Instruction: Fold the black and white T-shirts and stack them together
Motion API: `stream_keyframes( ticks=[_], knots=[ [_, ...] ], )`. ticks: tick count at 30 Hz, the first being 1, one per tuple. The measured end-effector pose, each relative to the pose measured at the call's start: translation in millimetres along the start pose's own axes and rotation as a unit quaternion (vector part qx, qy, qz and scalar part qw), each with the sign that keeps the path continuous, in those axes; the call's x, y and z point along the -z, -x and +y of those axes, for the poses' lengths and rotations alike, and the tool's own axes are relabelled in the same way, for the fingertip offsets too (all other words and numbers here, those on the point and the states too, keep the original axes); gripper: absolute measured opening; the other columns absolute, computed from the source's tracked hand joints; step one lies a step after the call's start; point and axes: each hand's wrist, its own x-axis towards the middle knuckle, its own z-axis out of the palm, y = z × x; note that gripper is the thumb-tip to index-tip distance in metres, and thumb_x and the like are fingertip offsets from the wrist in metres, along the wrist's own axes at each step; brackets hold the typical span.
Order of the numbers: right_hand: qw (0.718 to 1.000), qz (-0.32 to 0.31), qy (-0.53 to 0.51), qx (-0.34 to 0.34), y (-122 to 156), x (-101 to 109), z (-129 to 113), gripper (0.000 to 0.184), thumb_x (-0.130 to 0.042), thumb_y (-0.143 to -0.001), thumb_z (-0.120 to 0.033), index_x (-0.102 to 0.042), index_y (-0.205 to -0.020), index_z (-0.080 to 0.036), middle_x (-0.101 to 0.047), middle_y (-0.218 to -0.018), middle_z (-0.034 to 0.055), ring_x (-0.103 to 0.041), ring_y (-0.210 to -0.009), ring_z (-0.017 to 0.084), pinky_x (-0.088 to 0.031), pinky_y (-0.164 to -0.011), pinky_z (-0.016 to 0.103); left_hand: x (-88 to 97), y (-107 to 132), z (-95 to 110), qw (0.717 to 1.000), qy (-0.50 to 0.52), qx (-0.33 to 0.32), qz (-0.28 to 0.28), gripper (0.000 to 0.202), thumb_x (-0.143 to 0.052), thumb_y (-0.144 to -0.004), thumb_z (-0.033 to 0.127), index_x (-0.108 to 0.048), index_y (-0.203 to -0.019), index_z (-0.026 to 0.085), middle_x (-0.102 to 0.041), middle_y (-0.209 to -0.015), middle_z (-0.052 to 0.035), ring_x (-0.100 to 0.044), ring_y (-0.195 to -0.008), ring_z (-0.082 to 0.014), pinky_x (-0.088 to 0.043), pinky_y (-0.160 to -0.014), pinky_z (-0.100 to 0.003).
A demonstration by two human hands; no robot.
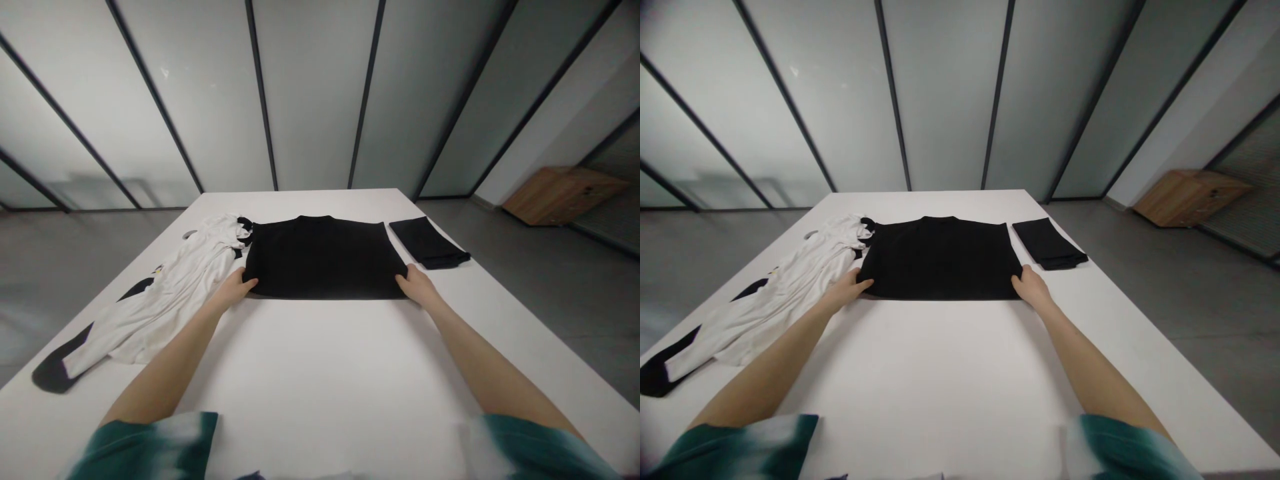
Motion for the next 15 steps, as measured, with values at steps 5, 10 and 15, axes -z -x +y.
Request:
stream_keyframes(
  ticks=[5,10,15],
  knots=[
    [0.981,-0.037,-0.187,-0.023,11,8,7,0.025,-0.058,-0.080,-0.028,-0.062,-0.101,-0.016,-0.072,-0.091,0.0104,-0.067,-0.087,0.026,-0.051,-0.076,0.033,12.6,17,1,0.989,0.141,0.019,-0.027,0.050,-0.072,-0.061,0.047,-0.056,-0.098,0.019,-0.063,-0.081,-0.0018,-0.062,-0.070,-0.0189,-0.047,-0.053,-0.027],
    [0.954,-0.195,-0.221,0.050,41,41,34,0.027,-0.071,-0.070,-0.036,-0.068,-0.092,-0.020,-0.074,-0.097,0.0091,-0.068,-0.093,0.028,-0.052,-0.079,0.033,53.8,47,-9,0.975,0.052,0.032,-0.212,0.053,-0.079,-0.057,0.052,-0.065,-0.097,0.021,-0.070,-0.086,-0.0032,-0.066,-0.074,-0.0222,-0.053,-0.061,-0.031],
    [0.960,-0.191,-0.200,0.046,12,47,36,0.030,-0.066,-0.077,-0.044,-0.068,-0.089,-0.017,-0.073,-0.086,0.0097,-0.068,-0.078,0.024,-0.053,-0.069,0.031,52.7,3,-22,0.996,-0.046,0.033,-0.066,0.054,-0.067,-0.066,0.063,-0.065,-0.096,0.018,-0.070,-0.074,-0.0059,-0.069,-0.072,-0.0254,-0.053,-0.065,-0.033]
  ],
)
